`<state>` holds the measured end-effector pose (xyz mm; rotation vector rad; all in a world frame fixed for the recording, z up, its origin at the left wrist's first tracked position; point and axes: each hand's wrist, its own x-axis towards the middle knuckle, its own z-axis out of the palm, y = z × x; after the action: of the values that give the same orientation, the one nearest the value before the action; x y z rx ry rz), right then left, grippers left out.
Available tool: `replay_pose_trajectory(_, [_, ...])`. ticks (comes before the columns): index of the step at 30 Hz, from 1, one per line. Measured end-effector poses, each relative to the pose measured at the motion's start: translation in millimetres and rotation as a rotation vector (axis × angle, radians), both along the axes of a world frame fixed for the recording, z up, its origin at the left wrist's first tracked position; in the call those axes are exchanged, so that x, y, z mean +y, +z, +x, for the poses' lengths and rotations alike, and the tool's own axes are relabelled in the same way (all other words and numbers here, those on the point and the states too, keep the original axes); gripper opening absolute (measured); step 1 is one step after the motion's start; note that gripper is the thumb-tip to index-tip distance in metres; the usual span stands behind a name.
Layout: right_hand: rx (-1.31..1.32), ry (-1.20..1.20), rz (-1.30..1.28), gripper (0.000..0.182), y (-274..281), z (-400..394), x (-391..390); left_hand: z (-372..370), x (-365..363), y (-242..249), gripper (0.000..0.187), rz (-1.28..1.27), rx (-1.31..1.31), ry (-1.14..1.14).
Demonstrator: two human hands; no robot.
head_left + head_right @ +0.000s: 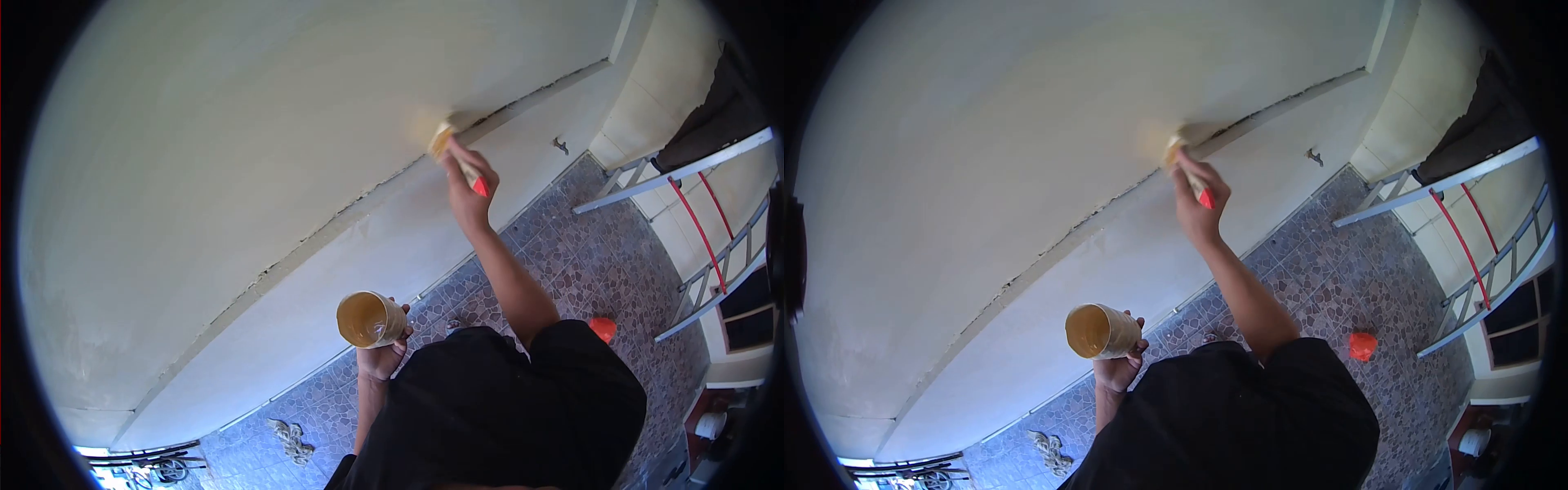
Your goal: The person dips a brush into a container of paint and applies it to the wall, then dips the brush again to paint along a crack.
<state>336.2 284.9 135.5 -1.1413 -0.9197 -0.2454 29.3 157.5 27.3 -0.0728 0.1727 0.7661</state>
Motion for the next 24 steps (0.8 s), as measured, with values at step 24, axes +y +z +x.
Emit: replay_pose_trajectory(24, [0.539, 0.017, 0.173, 0.033, -7, 85, 44, -8, -12, 0, 0.060, -0.006, -0.033, -0.010])
